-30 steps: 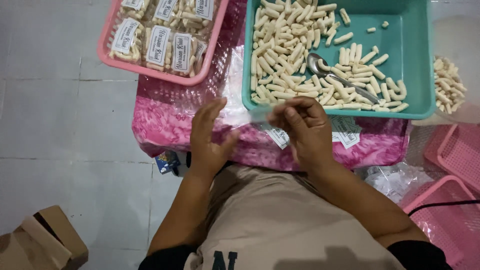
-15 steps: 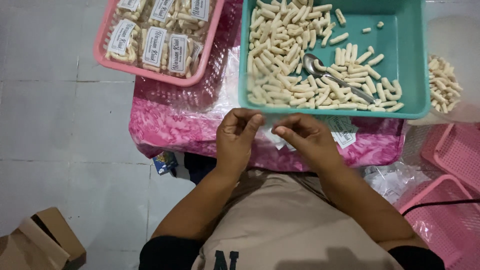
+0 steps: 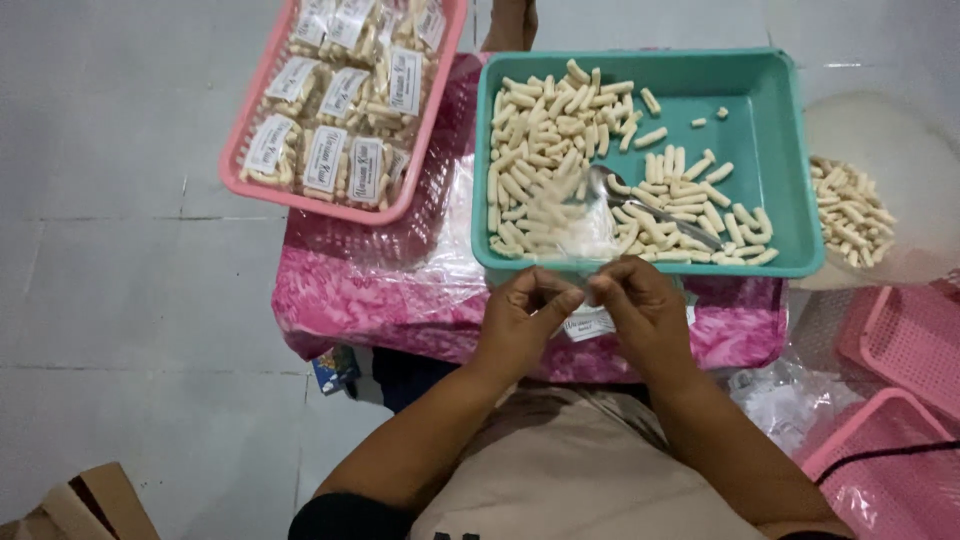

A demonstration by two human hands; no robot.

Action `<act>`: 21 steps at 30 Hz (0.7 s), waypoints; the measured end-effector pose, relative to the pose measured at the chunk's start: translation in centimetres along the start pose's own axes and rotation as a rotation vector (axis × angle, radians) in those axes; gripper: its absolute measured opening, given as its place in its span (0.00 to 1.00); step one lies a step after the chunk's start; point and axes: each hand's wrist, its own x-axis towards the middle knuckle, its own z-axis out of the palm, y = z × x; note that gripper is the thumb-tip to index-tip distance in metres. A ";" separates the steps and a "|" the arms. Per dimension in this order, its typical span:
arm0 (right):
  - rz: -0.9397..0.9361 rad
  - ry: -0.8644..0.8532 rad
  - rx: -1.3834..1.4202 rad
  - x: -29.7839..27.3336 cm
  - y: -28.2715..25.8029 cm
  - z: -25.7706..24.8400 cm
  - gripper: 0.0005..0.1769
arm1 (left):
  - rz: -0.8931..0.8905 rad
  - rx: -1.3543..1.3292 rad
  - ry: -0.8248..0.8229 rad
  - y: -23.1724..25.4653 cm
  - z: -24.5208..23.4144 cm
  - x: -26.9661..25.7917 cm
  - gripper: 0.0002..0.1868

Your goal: Packaging snacks into small plastic bags and applying labels

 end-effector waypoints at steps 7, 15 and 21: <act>0.034 -0.023 0.061 -0.4 -0.8 -0.5 0.04 | 0.139 0.015 -0.019 -1.3 0.5 2.2 0.08; -0.111 0.016 -0.089 0.3 -3.1 -0.7 0.21 | 0.070 0.026 -0.058 -1.4 1.7 0.8 0.05; -0.115 0.028 0.011 -0.1 -1.7 0.1 0.18 | 0.170 0.080 -0.056 -2.6 1.4 1.3 0.12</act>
